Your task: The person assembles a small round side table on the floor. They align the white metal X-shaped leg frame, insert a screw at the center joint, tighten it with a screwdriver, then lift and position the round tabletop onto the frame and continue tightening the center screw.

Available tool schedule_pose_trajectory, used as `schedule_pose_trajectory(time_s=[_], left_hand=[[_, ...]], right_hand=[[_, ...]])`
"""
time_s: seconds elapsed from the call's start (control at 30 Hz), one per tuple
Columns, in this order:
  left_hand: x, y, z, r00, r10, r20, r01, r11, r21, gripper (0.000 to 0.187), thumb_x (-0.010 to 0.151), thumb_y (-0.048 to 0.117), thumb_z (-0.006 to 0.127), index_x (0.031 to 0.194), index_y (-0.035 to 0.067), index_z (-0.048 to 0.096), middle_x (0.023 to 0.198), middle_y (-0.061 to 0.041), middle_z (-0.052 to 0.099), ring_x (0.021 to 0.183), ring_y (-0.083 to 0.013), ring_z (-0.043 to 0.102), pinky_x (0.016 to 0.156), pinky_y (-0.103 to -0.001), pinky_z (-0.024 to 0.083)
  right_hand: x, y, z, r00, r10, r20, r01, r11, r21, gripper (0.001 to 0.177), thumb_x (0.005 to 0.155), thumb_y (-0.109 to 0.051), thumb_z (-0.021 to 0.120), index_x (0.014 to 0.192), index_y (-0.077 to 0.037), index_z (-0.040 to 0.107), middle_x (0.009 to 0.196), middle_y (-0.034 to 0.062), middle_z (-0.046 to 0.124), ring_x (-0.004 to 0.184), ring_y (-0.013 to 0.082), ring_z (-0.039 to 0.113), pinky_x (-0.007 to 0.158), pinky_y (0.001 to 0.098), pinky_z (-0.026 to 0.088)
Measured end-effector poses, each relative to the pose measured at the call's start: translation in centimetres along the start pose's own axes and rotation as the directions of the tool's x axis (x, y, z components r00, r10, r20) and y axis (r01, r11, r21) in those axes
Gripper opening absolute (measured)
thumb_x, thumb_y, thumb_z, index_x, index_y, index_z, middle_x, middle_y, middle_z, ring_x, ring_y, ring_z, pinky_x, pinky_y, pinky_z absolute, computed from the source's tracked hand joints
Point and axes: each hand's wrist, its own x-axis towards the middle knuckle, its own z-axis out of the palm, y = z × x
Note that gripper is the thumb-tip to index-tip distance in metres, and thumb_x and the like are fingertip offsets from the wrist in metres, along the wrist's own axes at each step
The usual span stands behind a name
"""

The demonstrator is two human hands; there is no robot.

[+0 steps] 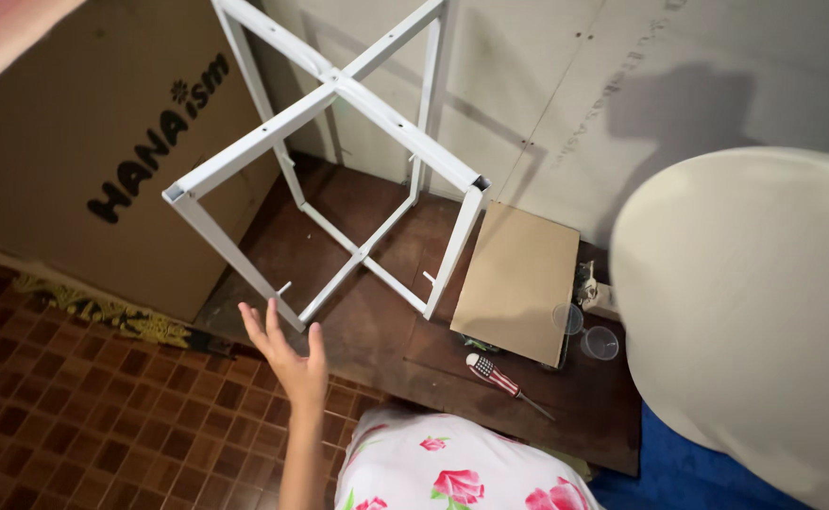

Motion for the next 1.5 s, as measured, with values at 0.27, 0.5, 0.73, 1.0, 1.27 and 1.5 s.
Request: schedule_pose_trajectory(time_s=[0.27, 0.5, 0.73, 1.0, 1.27, 1.5], left_hand=[[-5.9, 2.1, 3.2, 0.958, 0.045, 0.283, 0.068, 0.924, -0.377, 0.063, 0.096, 0.028, 0.066, 0.151, 0.005, 0.046, 0.165, -0.018, 0.039, 0.155, -0.0330, 0.035, 0.127, -0.047, 0.027], [-15.0, -2.5, 9.1, 0.678, -0.058, 0.733, 0.697, 0.368, -0.616, 0.093, 0.094, 0.073, 0.031, 0.160, 0.008, 0.018, 0.168, -0.009, 0.025, 0.156, -0.0225, 0.025, 0.127, -0.042, 0.020], [-13.3, -5.3, 9.6, 0.584, -0.236, 0.777, 0.801, 0.322, -0.504, 0.081, 0.103, 0.063, 0.035, 0.155, 0.001, 0.038, 0.150, -0.020, 0.051, 0.128, -0.0317, 0.055, 0.107, -0.046, 0.046], [-7.1, -3.2, 5.2, 0.908, -0.397, 0.131, 0.405, 0.761, -0.506, 0.059, 0.093, 0.007, 0.062, 0.149, 0.006, 0.042, 0.146, -0.012, 0.053, 0.127, -0.0222, 0.058, 0.107, -0.036, 0.048], [-4.2, -5.9, 2.8, 0.917, -0.387, 0.098, 0.352, 0.669, -0.654, 0.023, 0.095, -0.006, 0.058, 0.109, 0.006, 0.046, 0.108, -0.009, 0.063, 0.107, -0.0184, 0.061, 0.097, -0.033, 0.048], [-3.4, -11.5, 3.5, 0.840, -0.361, 0.405, 0.536, 0.660, -0.526, 0.019, 0.097, -0.001, 0.062, 0.113, 0.004, 0.052, 0.107, -0.009, 0.064, 0.103, -0.0174, 0.062, 0.092, -0.031, 0.051]], right_hand=[[-0.9, -6.4, 2.5, 0.977, 0.170, 0.130, -0.182, 0.980, 0.081, 0.046, 0.091, -0.004, 0.082, 0.122, 0.013, 0.053, 0.122, 0.0245, 0.062, 0.113, 0.0313, 0.061, 0.107, 0.0394, 0.048], [-3.4, -12.8, 5.2, 0.918, 0.265, 0.294, -0.316, 0.939, 0.139, 0.035, 0.089, -0.003, 0.080, 0.115, 0.011, 0.060, 0.110, 0.0203, 0.066, 0.101, 0.0256, 0.063, 0.097, 0.0343, 0.049], [-5.1, -20.0, 10.1, 0.808, 0.322, 0.493, -0.440, 0.887, 0.141, 0.025, 0.087, -0.001, 0.078, 0.108, 0.009, 0.067, 0.099, 0.0161, 0.070, 0.089, 0.0199, 0.065, 0.087, 0.0292, 0.050], [-8.2, -26.6, 18.2, 0.710, 0.344, 0.615, -0.539, 0.827, 0.160, 0.026, 0.088, 0.000, 0.081, 0.111, 0.006, 0.070, 0.099, 0.0090, 0.073, 0.087, 0.0106, 0.066, 0.086, 0.0230, 0.052], [-14.6, -29.2, 27.7, 0.728, 0.440, 0.526, -0.551, 0.832, 0.067, 0.037, 0.085, -0.004, 0.086, 0.116, 0.007, 0.071, 0.098, 0.0046, 0.072, 0.085, 0.0088, 0.062, 0.083, 0.0238, 0.052], [-17.0, -30.9, 33.8, 0.768, 0.447, 0.458, -0.526, 0.849, 0.055, 0.036, 0.085, -0.002, 0.087, 0.116, 0.008, 0.071, 0.093, 0.0032, 0.071, 0.082, 0.0087, 0.060, 0.080, 0.0238, 0.052]])
